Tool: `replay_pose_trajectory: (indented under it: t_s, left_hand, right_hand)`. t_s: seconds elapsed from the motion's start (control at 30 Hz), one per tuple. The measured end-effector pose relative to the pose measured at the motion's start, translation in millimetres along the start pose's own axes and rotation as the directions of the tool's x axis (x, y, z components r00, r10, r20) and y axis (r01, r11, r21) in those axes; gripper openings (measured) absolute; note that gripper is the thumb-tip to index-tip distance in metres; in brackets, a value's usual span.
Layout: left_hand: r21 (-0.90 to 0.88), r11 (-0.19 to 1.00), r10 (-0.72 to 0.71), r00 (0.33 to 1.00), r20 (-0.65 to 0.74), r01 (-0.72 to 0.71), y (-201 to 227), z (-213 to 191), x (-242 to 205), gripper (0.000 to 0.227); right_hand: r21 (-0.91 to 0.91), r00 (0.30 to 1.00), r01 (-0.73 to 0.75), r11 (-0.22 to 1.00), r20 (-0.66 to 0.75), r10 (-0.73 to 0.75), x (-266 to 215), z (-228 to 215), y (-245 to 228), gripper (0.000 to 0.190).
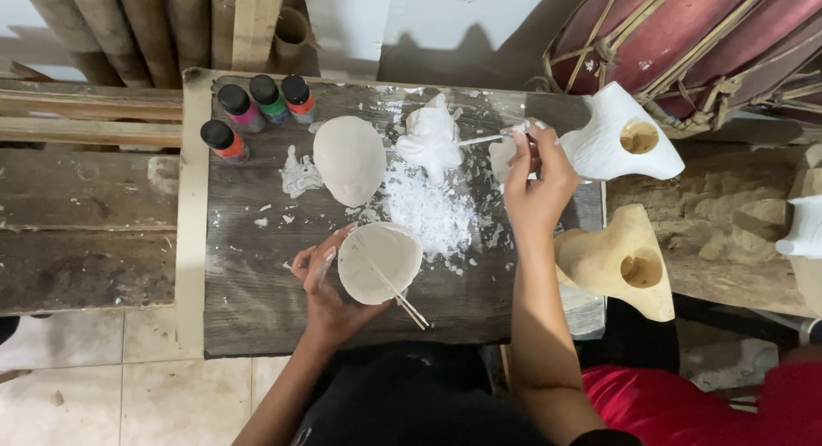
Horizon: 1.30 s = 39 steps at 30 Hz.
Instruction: Assembling molded toy parts by applying plaster or adhesive and fitting them together
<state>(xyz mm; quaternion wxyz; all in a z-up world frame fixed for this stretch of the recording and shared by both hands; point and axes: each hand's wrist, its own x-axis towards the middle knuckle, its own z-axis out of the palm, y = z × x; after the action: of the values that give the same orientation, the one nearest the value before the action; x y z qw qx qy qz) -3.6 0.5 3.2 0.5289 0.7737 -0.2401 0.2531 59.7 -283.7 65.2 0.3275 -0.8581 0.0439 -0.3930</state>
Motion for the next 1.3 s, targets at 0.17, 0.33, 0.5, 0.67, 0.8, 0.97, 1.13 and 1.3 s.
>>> replay_pose_trajectory:
  t_s: [0.17,0.33,0.5,0.67,0.8,0.97,1.13,1.3]
  left_hand:
    - [-0.025,1.000,0.006,1.000,0.005,-0.006,-3,1,0,0.108]
    - [-0.047,0.999,0.025,1.000,-0.012,-0.026,-2,3,-1,0.107]
    - [-0.035,0.999,0.019,1.000,-0.017,-0.020,-1,3,0,0.107]
    - [-0.036,0.996,-0.076,0.997,0.030,0.077,-1,1,0,0.100]
    - [-0.009,0.973,-0.228,0.969,0.093,0.230,-1,-2,6,0.098]
    - [-0.063,0.956,-0.280,0.954,0.108,0.288,-11,-2,-1,0.097]
    - [-0.091,0.961,-0.247,0.956,0.156,0.263,-17,1,-8,0.099]
    - [-0.206,0.970,0.141,0.989,0.053,-0.128,-13,15,-7,0.112]
  right_hand:
    - [-0.045,1.000,0.003,0.999,-0.013,-0.004,-6,-1,3,0.006]
    - [-0.075,0.999,0.035,0.997,-0.032,-0.037,-12,-12,-2,0.006]
    - [-0.011,1.000,-0.021,1.000,0.015,0.021,-16,-10,-4,0.005]
    - [0.184,0.996,-0.088,0.979,-0.018,0.092,-17,-21,-24,0.019]
    - [0.434,0.992,-0.066,0.899,-0.065,0.104,-23,-42,-23,0.017]
    - [0.511,0.988,-0.110,0.852,-0.034,0.148,-44,-60,-52,0.018]
    - [0.624,0.988,-0.119,0.772,0.154,0.027,-59,-56,-75,0.017]
    - [0.338,0.816,0.229,0.913,0.444,-0.369,-73,-44,-57,0.007]
